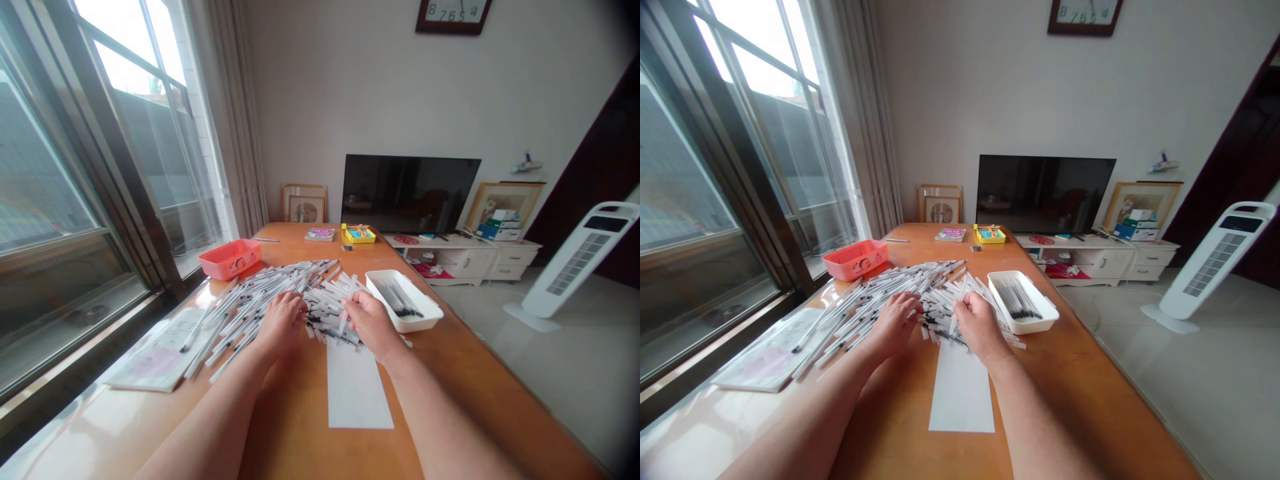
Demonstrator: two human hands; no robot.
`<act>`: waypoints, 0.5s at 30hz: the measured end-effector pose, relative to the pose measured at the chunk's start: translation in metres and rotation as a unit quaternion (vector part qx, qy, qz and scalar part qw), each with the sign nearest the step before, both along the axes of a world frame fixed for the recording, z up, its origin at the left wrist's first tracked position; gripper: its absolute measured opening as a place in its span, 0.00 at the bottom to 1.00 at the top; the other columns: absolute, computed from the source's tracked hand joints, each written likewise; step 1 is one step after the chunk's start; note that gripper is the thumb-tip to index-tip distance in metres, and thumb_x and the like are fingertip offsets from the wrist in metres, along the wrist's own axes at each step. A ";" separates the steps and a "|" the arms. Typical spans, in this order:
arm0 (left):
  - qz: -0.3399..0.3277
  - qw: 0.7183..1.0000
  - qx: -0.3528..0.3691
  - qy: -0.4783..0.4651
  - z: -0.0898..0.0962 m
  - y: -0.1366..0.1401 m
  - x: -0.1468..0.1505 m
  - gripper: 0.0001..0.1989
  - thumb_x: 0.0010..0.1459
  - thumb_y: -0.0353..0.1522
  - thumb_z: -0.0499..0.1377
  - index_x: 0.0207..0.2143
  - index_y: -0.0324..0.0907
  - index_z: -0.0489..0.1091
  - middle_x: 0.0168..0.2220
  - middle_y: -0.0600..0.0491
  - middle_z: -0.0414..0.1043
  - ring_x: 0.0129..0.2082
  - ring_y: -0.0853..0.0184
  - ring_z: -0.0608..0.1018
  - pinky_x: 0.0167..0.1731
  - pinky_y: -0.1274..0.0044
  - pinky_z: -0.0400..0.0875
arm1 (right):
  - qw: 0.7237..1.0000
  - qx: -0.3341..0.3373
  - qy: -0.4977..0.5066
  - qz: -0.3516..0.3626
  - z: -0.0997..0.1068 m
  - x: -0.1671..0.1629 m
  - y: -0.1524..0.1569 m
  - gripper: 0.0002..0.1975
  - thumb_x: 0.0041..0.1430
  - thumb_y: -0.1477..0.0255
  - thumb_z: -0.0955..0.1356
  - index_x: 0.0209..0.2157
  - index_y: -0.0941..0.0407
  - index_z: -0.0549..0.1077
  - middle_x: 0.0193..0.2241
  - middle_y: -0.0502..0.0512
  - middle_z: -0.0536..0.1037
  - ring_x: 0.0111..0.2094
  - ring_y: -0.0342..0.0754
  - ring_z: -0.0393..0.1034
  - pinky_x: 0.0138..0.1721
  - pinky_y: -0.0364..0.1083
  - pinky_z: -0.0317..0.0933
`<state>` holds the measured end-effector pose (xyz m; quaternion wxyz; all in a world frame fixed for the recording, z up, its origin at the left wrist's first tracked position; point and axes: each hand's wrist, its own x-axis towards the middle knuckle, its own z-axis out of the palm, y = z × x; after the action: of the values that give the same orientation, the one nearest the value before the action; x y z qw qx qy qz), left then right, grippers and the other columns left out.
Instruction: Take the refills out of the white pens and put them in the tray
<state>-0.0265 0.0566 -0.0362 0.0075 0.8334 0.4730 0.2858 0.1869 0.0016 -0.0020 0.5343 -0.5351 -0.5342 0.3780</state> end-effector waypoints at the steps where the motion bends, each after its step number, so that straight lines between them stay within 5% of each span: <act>1: -0.001 1.000 -0.004 -0.009 0.000 0.000 0.001 0.08 0.61 0.29 0.53 0.38 0.45 0.72 0.48 0.48 0.74 0.52 0.56 0.70 0.53 0.64 0.65 | 1.000 -0.003 -0.001 0.005 0.000 0.000 0.000 0.14 0.57 0.58 0.67 0.27 0.55 0.66 0.21 0.49 0.74 0.20 0.42 0.60 0.23 0.42 0.54; 8: -0.005 0.996 0.012 -0.086 0.004 0.003 -0.002 0.08 0.64 0.31 0.51 0.38 0.45 0.71 0.38 0.51 0.76 0.41 0.60 0.73 0.43 0.69 0.66 | 0.985 0.049 -0.155 0.052 -0.009 0.011 0.001 0.15 0.59 0.58 0.66 0.29 0.55 0.73 0.19 0.46 0.65 0.22 0.43 0.57 0.25 0.43 0.51; 15: 0.008 0.993 0.050 -0.102 0.011 0.004 -0.012 0.09 0.64 0.31 0.52 0.38 0.45 0.72 0.36 0.51 0.75 0.39 0.61 0.73 0.45 0.68 0.66 | 0.913 0.116 -0.389 -0.035 -0.008 0.035 0.004 0.13 0.59 0.64 0.68 0.43 0.50 0.81 0.32 0.55 0.76 0.39 0.52 0.69 0.41 0.47 0.59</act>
<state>-0.0385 0.0609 -0.0252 0.0117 0.7953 0.4614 0.3930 0.2223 0.0052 -0.0096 0.3550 -0.5924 -0.7209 0.0568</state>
